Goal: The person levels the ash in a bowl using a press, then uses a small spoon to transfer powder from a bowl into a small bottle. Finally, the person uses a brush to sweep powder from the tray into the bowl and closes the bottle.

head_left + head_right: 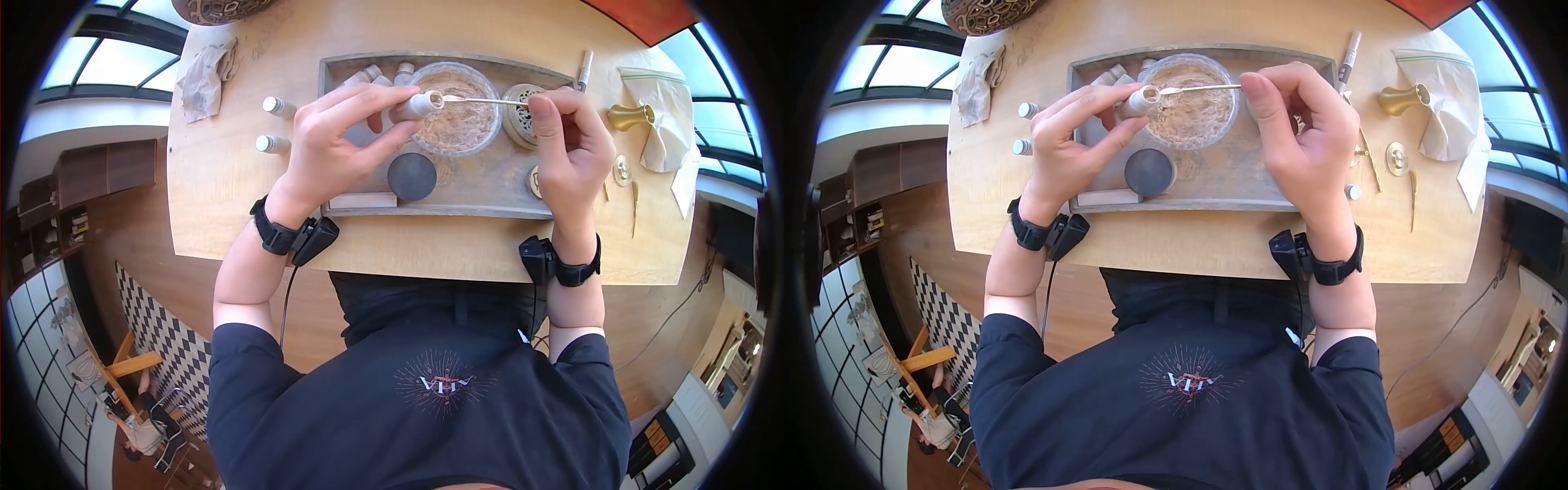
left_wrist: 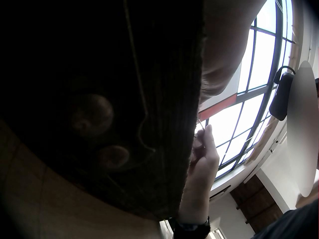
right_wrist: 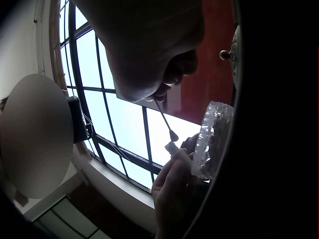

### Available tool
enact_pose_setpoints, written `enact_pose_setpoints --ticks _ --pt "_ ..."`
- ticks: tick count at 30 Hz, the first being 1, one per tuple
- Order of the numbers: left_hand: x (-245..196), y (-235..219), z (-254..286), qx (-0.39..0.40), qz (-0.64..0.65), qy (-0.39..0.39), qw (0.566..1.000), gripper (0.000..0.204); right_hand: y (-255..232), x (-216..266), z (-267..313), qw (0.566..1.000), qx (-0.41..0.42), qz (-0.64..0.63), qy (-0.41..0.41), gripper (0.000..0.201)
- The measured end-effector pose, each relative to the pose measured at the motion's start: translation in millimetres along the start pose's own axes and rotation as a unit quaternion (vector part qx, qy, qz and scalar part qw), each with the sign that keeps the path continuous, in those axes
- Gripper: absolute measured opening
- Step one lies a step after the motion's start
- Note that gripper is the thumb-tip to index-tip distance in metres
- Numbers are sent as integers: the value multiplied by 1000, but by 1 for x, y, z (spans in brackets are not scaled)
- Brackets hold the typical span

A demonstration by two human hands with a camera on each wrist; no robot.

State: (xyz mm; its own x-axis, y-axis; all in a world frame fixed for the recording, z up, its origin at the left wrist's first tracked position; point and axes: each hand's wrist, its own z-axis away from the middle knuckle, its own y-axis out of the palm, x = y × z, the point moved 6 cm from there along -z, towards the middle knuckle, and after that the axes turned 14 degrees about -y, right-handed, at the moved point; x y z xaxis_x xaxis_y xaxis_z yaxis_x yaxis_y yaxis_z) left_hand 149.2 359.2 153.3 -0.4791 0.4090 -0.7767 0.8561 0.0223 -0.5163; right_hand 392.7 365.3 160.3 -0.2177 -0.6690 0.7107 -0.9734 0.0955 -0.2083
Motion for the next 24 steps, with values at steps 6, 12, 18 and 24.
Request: enact_pose_setpoints --ticks 6,12,18,24 --pt "1 0 1 -4 -14 -3 1000 39 4 -2 1 1000 16 -9 -10 13" --pt "2 -2 1 -20 -12 -20 1000 35 -2 -5 3 999 -24 4 23 13" --pt "8 -3 3 -22 -13 -50 998 33 -1 -7 2 999 -10 16 40 14" --pt "10 -3 3 -20 -9 -63 998 33 -1 -8 2 999 -6 24 36 14"
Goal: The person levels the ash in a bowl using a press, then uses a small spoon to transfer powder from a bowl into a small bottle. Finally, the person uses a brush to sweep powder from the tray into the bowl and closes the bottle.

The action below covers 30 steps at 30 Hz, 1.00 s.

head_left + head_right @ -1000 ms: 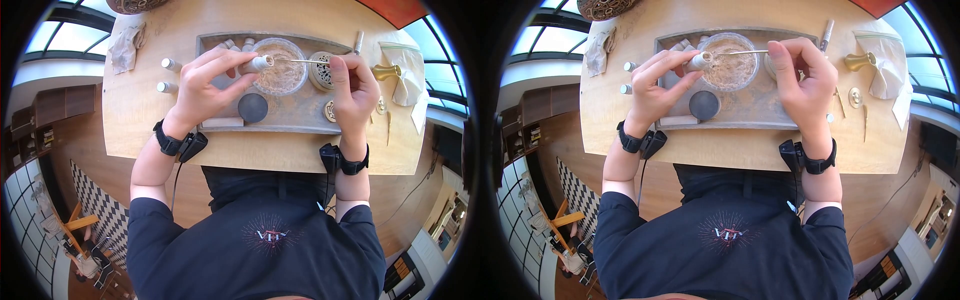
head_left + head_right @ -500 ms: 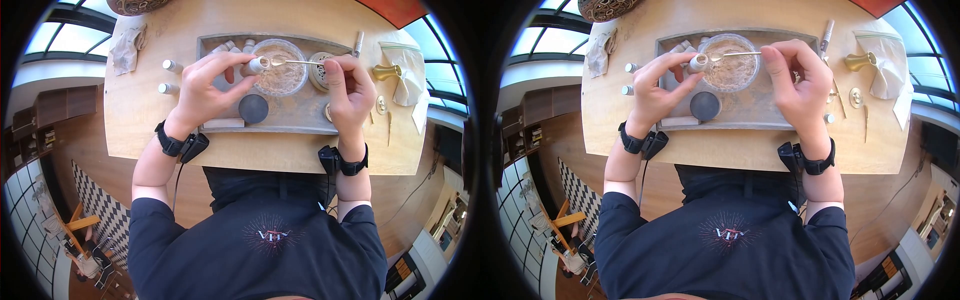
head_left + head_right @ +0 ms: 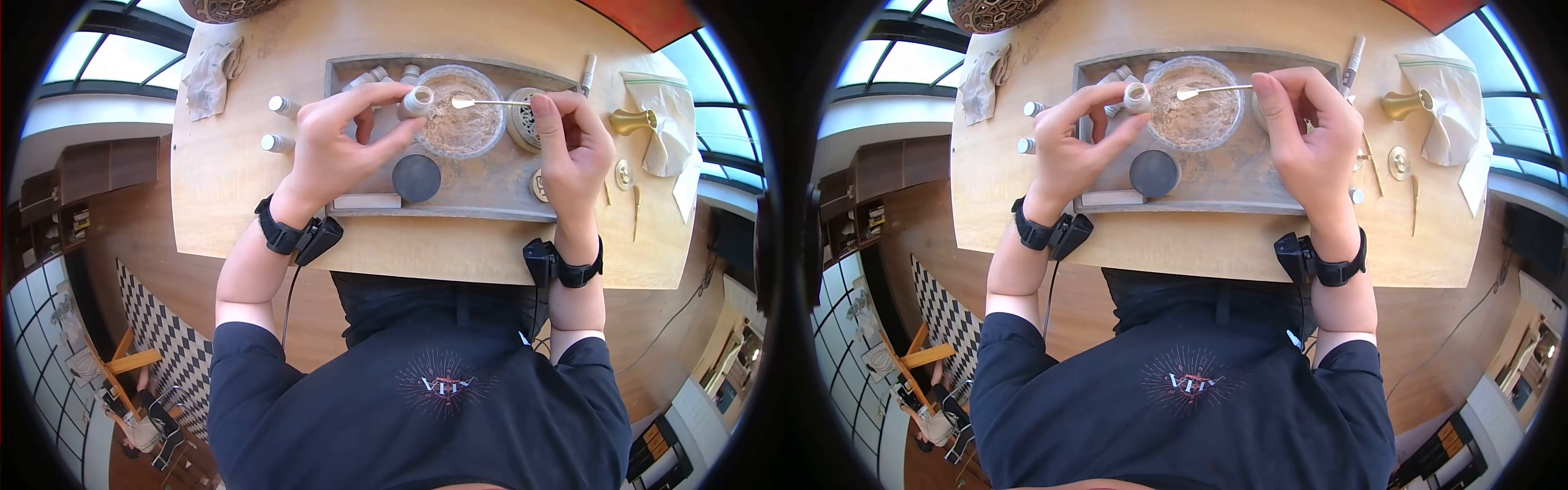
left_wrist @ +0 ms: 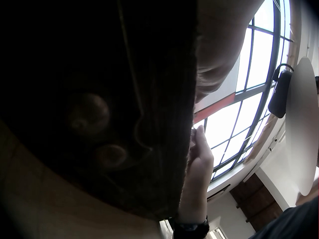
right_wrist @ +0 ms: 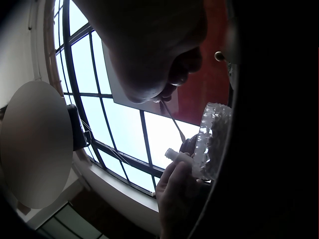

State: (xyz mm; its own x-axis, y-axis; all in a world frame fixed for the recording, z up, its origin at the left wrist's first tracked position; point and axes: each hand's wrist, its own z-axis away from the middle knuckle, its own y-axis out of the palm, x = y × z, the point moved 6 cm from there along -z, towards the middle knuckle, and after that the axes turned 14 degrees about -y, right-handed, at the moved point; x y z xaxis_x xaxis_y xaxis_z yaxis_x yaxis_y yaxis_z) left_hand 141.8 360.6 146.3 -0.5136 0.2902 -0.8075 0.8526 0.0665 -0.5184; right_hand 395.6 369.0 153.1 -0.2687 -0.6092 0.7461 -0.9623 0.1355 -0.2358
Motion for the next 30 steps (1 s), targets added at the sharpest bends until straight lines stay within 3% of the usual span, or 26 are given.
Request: enact_pose_setpoints --ticks 11,18,30 --pt "-1 -2 -1 -12 34 12 999 35 2 -4 1 1000 17 -6 24 14" --pt "2 0 -2 2 -12 -3 1000 35 4 -5 1 999 26 -5 31 12" --pt "1 0 -3 1 1 -6 1000 34 13 -4 1 994 96 43 31 10"
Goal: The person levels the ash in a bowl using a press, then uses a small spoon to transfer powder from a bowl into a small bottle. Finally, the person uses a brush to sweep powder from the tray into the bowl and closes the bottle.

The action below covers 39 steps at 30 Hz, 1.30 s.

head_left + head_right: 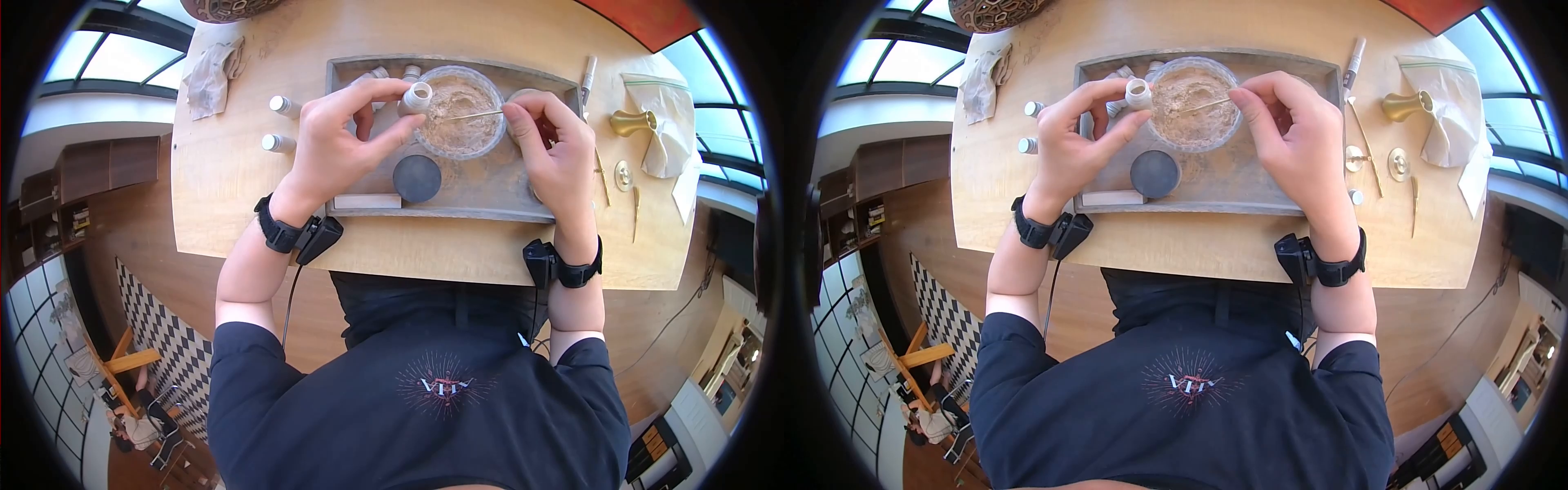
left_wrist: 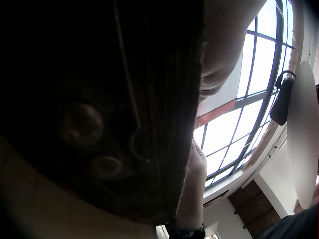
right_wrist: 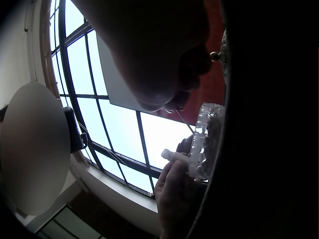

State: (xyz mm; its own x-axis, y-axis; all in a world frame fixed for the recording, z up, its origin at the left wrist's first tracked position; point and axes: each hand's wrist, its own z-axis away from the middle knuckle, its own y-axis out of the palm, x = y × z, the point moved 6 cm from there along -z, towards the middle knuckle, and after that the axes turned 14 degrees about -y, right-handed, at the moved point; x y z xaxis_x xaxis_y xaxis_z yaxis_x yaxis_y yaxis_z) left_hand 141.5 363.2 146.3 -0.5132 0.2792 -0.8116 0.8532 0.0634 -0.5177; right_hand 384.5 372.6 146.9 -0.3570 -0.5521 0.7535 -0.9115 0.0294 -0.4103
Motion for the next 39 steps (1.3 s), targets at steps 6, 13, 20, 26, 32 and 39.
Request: enact_pose_setpoints --ticks 6,13,20,26,32,39 --pt "1 1 0 5 -2 1 1000 34 3 5 -2 998 43 47 -16 8" --pt "1 0 0 11 -12 4 1000 34 6 5 -1 996 70 46 -17 12" --pt "-1 1 0 14 2 11 1000 33 -1 -15 5 992 -4 -62 108 17" --pt "-9 2 1 14 -18 59 998 38 -11 -10 2 980 -90 -150 98 18" --pt "-15 3 3 2 -6 105 994 38 -11 0 2 976 -115 -165 79 18" --pt "-16 4 4 6 -8 104 994 39 -7 6 4 983 -103 -133 80 16"
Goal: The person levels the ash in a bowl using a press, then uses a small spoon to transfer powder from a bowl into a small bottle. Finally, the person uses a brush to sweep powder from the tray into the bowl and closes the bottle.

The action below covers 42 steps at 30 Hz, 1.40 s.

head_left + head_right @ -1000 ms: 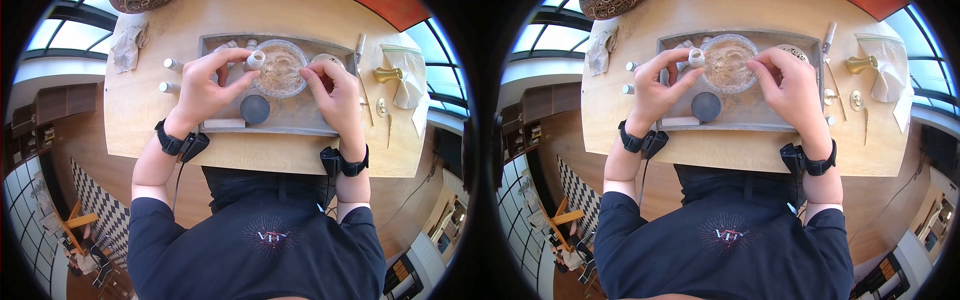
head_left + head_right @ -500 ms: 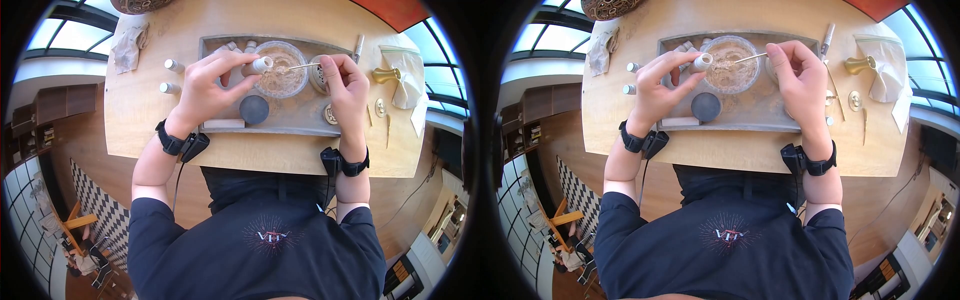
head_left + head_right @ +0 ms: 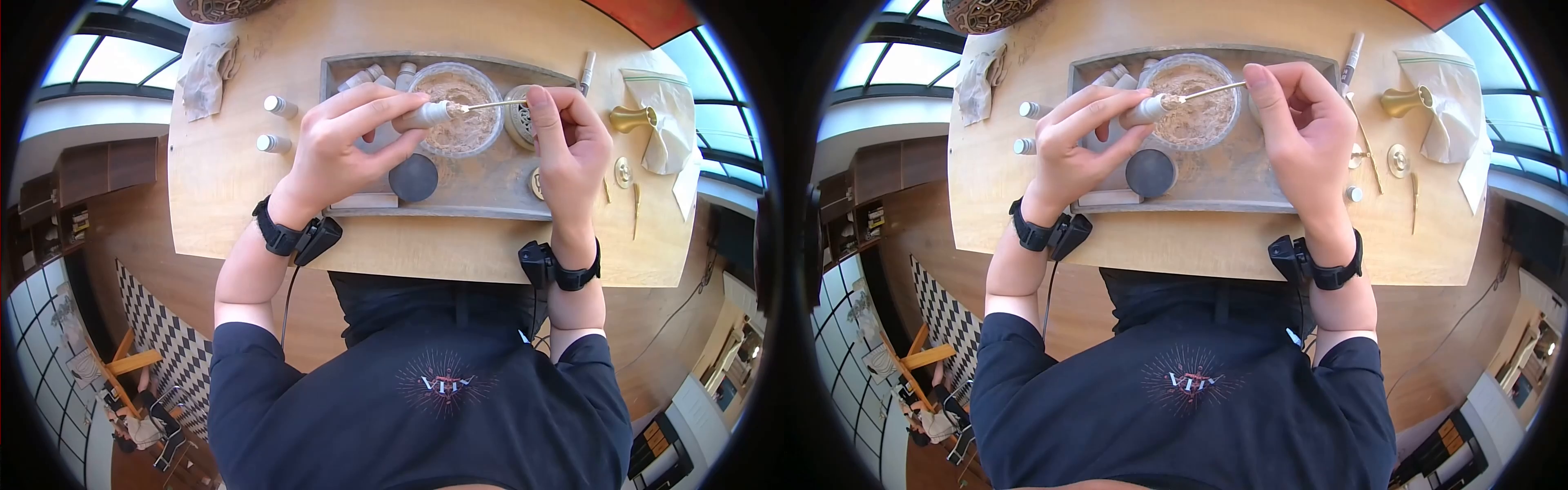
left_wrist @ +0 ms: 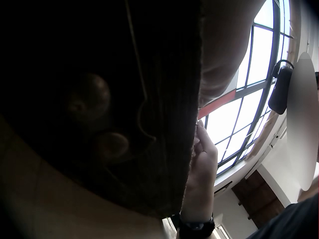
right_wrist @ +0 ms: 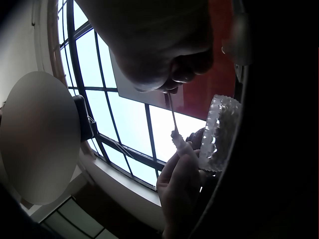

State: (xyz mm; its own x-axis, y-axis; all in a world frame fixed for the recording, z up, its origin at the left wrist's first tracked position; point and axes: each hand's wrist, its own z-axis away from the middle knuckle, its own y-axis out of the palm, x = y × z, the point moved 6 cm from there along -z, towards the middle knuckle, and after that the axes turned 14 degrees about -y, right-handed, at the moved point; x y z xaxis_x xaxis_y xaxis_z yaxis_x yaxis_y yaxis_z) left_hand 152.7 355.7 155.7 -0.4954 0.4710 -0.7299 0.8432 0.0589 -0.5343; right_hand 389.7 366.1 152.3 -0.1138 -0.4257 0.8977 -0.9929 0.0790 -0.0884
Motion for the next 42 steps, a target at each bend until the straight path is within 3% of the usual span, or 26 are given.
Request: enact_pose_setpoints --ticks 6,9,12,15,18,21,24,34,42 --pt "-1 0 0 5 -1 2 1000 40 5 4 1 996 23 38 -74 11" --pt "-1 1 0 3 -3 2 1000 40 8 15 0 973 81 99 -190 8" --pt "0 0 0 1 -1 0 1000 40 8 26 -1 951 71 105 -281 6" --pt "0 -1 -1 -2 -1 -7 1000 40 -5 20 1 954 18 75 -290 6" --pt "1 -2 0 -5 -6 -23 1000 38 -14 15 0 970 -22 69 -233 6" --pt "2 -2 -1 -12 -5 -28 1000 37 -10 8 -3 974 39 148 -166 8" --pt "3 -3 -1 -14 -1 -29 999 37 3 11 -6 960 110 201 -163 9" --pt "4 -3 -1 -13 -4 -28 1000 36 11 1 -3 957 190 195 -100 7" --pt "4 -2 -1 -9 -10 -26 1000 35 1 -22 -1 988 121 93 32 17"
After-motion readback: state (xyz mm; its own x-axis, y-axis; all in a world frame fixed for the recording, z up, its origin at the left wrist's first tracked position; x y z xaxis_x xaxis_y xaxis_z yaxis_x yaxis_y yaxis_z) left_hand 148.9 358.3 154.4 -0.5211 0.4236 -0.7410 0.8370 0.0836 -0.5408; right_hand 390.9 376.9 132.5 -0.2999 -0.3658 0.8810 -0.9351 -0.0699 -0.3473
